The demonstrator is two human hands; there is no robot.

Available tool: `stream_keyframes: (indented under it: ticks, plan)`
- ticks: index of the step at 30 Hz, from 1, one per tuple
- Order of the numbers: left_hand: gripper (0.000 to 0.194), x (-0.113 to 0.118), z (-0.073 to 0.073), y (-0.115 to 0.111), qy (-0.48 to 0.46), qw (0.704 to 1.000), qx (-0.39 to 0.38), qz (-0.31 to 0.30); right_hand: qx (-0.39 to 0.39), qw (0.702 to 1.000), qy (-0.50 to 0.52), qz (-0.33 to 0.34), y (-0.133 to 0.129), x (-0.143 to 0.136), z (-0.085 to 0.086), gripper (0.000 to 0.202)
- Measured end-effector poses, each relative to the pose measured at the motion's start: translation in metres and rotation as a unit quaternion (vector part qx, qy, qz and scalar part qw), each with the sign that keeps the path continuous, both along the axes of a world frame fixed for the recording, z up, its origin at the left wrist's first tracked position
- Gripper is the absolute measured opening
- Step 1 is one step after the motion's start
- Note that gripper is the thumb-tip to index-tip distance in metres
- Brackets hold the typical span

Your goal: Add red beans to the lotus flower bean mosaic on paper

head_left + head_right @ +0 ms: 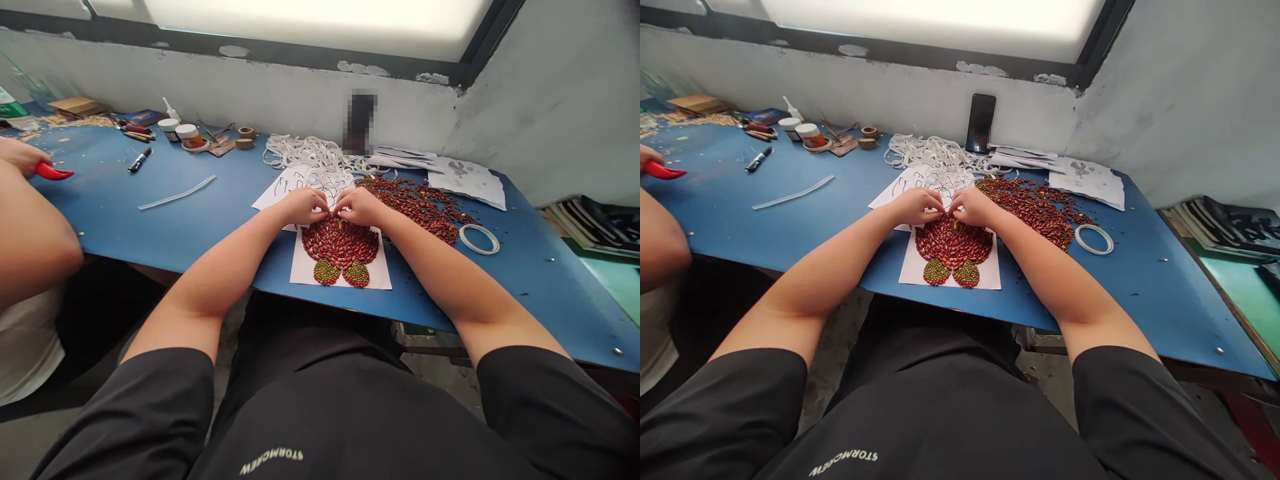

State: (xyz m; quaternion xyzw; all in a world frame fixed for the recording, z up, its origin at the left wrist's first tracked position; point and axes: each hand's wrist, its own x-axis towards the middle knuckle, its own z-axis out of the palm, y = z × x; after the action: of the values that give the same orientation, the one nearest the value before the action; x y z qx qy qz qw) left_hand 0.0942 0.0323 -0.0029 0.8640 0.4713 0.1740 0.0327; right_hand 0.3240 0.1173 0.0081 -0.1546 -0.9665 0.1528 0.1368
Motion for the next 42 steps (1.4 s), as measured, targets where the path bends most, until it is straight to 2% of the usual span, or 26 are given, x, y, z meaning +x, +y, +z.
stream_keyframes:
  ticks: [4,9,18,22,26,28,31,34,36,39,42]
  plan:
    - [0.030,0.000,0.001,-0.001,-0.005,1.000,-0.001,0.002,-0.008,0.998,0.008,-0.054,0.005,0.009,0.014,0.037]
    - [0.033,0.003,0.001,-0.002,-0.004,1.000,-0.014,-0.009,-0.057,0.991,-0.004,-0.120,0.015,0.026,0.034,0.034]
    - [0.035,0.008,0.004,-0.003,0.004,1.000,-0.029,0.002,-0.057,0.989,-0.064,-0.122,0.009,0.031,0.052,0.033]
    - [0.034,0.011,0.004,-0.004,0.008,1.000,-0.028,0.005,-0.025,0.979,-0.105,-0.172,0.021,0.056,0.071,0.029]
    - [0.033,0.013,0.003,-0.003,0.012,1.000,-0.025,0.008,-0.009,0.954,-0.211,-0.213,0.040,0.090,0.082,0.024]
    - [0.033,0.013,0.003,-0.002,0.013,1.000,-0.022,0.009,-0.022,0.940,-0.250,-0.233,0.049,0.101,0.079,0.024]
    - [0.031,0.014,0.002,-0.004,0.016,1.000,-0.011,0.010,-0.023,0.930,-0.267,-0.250,0.059,0.105,0.065,0.022]
    - [0.030,0.013,0.000,-0.005,0.019,1.000,0.006,0.012,-0.002,0.948,-0.183,-0.260,0.066,0.098,0.045,0.019]
    - [0.030,0.012,-0.001,-0.005,0.022,1.000,0.016,0.014,0.005,0.963,-0.126,-0.237,0.068,0.090,0.031,0.020]
    - [0.028,0.009,-0.001,-0.004,0.029,0.999,0.027,0.016,0.016,0.973,-0.117,-0.197,0.070,0.080,0.016,0.021]
    - [0.027,0.007,-0.002,-0.003,0.039,0.999,0.035,0.016,0.038,0.972,-0.116,-0.202,0.070,0.074,0.010,0.023]
